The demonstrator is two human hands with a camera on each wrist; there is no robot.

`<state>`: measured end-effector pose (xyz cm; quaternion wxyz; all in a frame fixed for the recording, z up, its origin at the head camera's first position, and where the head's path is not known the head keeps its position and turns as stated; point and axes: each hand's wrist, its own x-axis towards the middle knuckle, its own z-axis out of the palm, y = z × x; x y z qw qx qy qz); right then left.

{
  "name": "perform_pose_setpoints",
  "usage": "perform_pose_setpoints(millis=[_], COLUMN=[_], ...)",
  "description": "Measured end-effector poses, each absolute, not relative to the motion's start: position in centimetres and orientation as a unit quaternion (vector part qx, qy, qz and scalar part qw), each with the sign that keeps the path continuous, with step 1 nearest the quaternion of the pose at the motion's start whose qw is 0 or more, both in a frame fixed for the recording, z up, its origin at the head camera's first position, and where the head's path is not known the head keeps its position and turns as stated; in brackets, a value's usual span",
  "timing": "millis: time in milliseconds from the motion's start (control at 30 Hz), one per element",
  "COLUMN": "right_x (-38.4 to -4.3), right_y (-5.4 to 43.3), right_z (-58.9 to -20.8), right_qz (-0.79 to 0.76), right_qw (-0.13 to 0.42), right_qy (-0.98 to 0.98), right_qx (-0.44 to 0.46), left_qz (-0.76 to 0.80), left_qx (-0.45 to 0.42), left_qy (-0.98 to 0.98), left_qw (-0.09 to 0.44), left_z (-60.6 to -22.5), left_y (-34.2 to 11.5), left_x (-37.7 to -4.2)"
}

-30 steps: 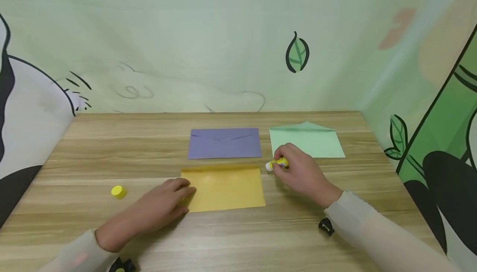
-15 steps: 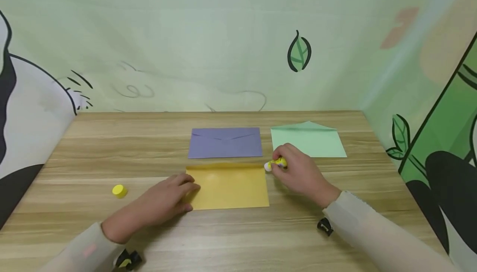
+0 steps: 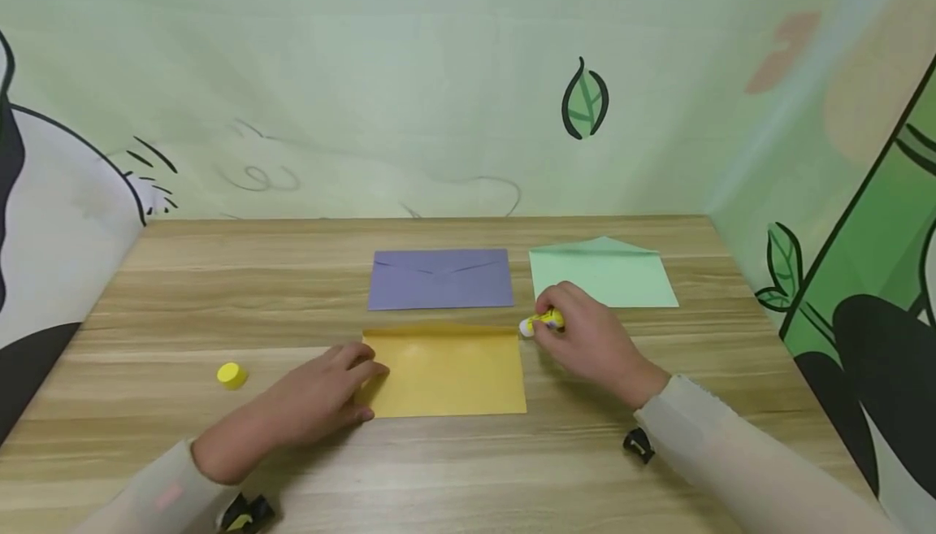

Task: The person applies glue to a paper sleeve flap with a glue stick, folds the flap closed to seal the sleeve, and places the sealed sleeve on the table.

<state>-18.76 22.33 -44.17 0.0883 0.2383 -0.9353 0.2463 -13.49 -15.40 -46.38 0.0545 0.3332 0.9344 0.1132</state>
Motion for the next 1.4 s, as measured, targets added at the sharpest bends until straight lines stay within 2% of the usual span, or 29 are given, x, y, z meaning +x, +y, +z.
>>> perform_pose_setpoints(millis=[433, 667, 967, 1400], right_x=[-18.6, -18.6, -18.7, -18.7], right_y=[22.2, 22.1, 22.1, 21.5], right_z=[-44.2, -44.3, -44.4, -43.9], right_qz=[0.241, 0.243, 0.241, 0.247], right_qw=[0.091, 0.091, 0.092, 0.084], right_qy=[-0.935, -0.934, -0.935, -0.935], right_qx=[0.242, 0.245, 0.243, 0.240], left_qz=[0.105, 0.147, 0.128, 0.155], left_qx=[0.346, 0.329, 0.315, 0.259], left_qy=[0.930, 0.930, 0.939, 0.949], left_qw=[0.060, 0.065, 0.053, 0.093], left_z=[-46.3, -46.6, -46.9, -47.7], left_y=[-15.5, -15.9, -16.3, -16.8], left_x=[-12.5, -12.9, -13.8, -14.8])
